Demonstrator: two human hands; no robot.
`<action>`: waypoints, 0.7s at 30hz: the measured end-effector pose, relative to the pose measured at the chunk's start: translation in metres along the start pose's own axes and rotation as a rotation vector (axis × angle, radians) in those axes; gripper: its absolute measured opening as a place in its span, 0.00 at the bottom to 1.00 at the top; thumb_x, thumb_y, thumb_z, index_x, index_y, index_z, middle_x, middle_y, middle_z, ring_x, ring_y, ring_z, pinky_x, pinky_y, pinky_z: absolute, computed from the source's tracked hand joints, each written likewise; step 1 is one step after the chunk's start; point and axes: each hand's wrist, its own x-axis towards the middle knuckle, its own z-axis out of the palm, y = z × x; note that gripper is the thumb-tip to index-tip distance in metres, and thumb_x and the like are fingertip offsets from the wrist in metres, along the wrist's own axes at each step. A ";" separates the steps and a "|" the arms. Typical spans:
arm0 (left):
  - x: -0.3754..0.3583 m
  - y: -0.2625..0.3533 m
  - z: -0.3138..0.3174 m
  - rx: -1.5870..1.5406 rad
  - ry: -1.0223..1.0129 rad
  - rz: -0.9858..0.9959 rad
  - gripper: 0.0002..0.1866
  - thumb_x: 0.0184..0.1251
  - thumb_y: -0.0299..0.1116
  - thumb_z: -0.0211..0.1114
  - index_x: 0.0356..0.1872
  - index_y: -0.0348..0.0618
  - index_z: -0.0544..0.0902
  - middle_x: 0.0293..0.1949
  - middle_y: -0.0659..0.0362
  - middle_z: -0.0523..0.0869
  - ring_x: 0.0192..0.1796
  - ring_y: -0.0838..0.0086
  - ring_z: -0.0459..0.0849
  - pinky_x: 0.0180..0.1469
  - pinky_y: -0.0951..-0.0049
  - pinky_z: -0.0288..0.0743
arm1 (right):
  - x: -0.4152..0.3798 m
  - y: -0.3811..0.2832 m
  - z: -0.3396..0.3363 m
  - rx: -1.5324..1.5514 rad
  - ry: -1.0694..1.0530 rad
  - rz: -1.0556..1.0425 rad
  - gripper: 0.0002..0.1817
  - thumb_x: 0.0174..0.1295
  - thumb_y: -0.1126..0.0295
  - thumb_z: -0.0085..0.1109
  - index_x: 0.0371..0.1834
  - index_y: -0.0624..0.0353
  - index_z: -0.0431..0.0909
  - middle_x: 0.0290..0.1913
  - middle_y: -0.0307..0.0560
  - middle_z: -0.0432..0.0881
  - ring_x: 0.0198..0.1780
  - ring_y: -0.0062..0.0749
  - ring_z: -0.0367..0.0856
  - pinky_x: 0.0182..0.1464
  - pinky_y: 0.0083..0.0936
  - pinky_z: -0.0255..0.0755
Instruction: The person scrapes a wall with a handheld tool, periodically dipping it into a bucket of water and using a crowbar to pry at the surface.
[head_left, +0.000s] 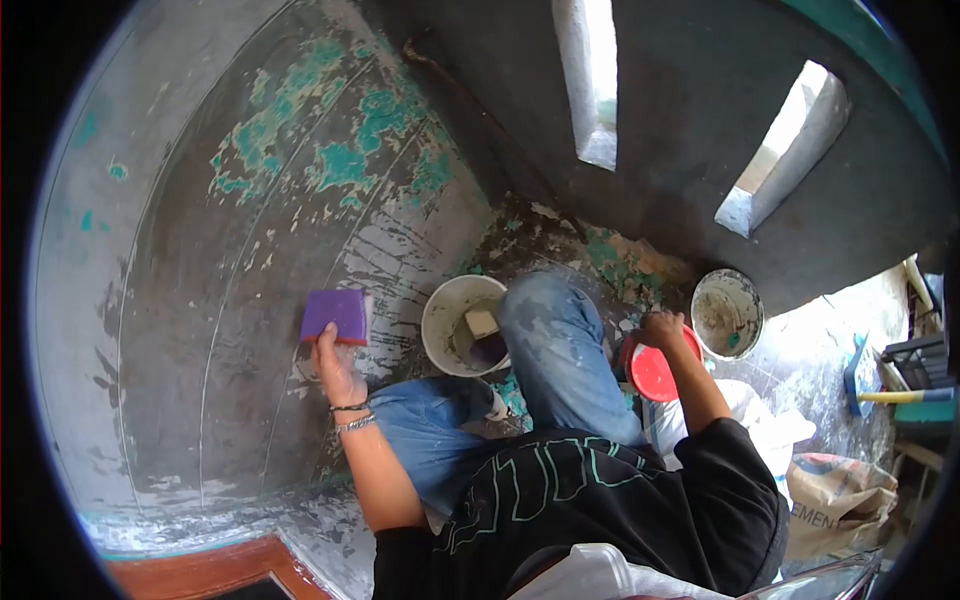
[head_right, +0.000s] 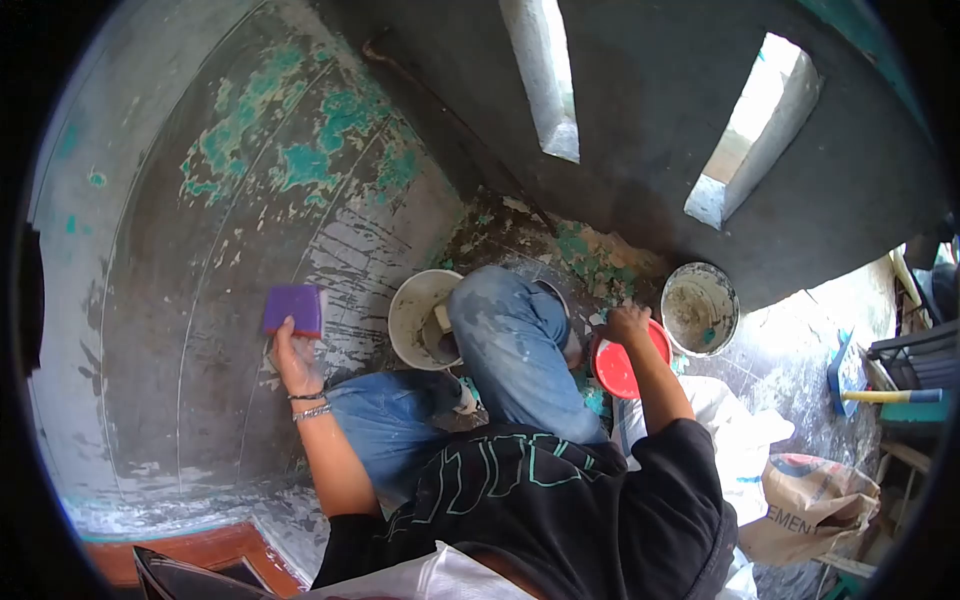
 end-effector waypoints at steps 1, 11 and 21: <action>0.002 -0.002 0.003 -0.006 -0.053 -0.010 0.15 0.64 0.38 0.64 0.49 0.44 0.79 0.45 0.63 0.82 0.46 0.73 0.80 0.48 0.70 0.71 | -0.010 0.001 -0.004 0.022 0.010 0.034 0.29 0.57 0.42 0.56 0.56 0.48 0.82 0.61 0.51 0.78 0.67 0.48 0.69 0.65 0.55 0.57; 0.037 -0.010 0.065 -0.039 -0.192 0.002 0.14 0.66 0.35 0.64 0.50 0.42 0.79 0.48 0.64 0.81 0.52 0.76 0.78 0.54 0.69 0.70 | 0.012 0.047 -0.009 0.098 -0.054 0.210 0.30 0.62 0.43 0.47 0.59 0.49 0.79 0.62 0.53 0.77 0.64 0.48 0.74 0.65 0.48 0.66; 0.093 -0.032 0.136 -0.094 -0.286 0.031 0.13 0.66 0.38 0.64 0.46 0.41 0.81 0.42 0.66 0.82 0.44 0.81 0.77 0.51 0.74 0.69 | 0.043 0.041 -0.032 0.220 -0.009 0.018 0.32 0.62 0.44 0.50 0.61 0.55 0.76 0.62 0.58 0.76 0.64 0.53 0.73 0.65 0.41 0.66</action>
